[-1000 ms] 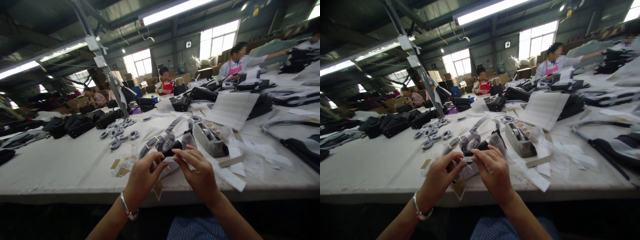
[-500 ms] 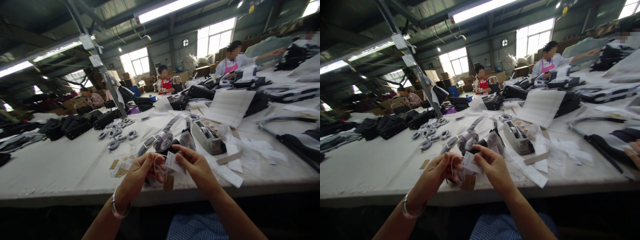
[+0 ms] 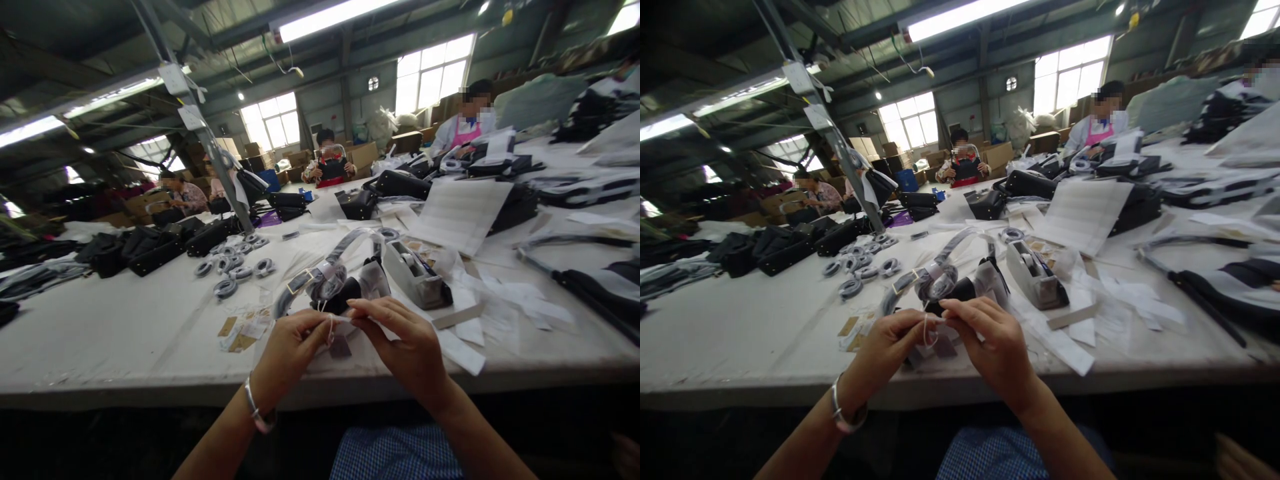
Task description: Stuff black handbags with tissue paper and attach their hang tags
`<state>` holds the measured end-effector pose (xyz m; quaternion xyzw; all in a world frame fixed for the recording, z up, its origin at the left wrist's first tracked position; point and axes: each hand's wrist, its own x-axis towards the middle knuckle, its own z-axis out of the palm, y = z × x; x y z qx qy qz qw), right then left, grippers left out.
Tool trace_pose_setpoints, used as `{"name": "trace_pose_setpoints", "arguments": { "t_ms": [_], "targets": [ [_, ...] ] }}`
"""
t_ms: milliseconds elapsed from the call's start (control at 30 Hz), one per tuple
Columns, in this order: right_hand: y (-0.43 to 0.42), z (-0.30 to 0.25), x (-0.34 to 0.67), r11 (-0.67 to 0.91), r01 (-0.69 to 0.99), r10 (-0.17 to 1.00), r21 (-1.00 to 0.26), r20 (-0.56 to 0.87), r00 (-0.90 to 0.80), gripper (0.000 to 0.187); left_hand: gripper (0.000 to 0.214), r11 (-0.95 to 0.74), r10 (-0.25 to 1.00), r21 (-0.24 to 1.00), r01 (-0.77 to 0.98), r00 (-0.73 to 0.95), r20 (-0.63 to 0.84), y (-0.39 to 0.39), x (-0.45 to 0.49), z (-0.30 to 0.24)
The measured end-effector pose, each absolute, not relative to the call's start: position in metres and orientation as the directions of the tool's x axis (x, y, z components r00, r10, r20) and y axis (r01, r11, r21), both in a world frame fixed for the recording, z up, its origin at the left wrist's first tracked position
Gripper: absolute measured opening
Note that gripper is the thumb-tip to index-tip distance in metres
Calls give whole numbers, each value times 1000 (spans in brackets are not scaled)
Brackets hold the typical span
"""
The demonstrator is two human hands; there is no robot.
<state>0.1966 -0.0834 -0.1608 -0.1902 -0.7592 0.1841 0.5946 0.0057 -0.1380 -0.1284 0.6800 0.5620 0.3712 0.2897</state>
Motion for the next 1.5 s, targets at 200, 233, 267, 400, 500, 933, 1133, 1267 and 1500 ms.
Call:
{"name": "trace_pose_setpoints", "arguments": {
  "t_ms": [200,233,267,400,500,933,1133,1267,1500],
  "targets": [
    [-84,-164,198,907,77,420,-413,886,-195,38,20,-262,856,441,858,-5,517,-151,-5,-109],
    [-84,-165,197,909,75,418,-411,889,-188,38,19,-277,845,458,845,-13,535,-153,-6,-105],
    [-85,-166,196,909,73,416,-410,891,-180,38,19,-296,852,509,808,-18,523,-155,-7,-101],
    [-90,-171,191,904,61,427,-423,888,-169,37,32,-229,966,877,422,-10,257,-158,-7,-92],
    [-95,-178,188,902,37,430,-431,886,-175,38,33,-140,990,989,55,-20,141,-158,-5,-94],
    [-108,-198,178,711,-126,634,-692,708,-312,27,30,-206,977,943,-261,-115,181,-157,-1,-89],
    [-118,-182,148,318,-410,728,-855,497,-472,55,27,-112,994,984,-141,-5,113,-157,7,-94],
    [-124,-188,135,198,-417,809,-887,388,-442,41,27,-147,987,986,-74,-75,142,-159,-3,-97],
    [-113,-195,151,-30,-334,852,-942,151,-502,27,29,-66,997,968,242,-15,71,-170,-46,-115]
  ]
}}
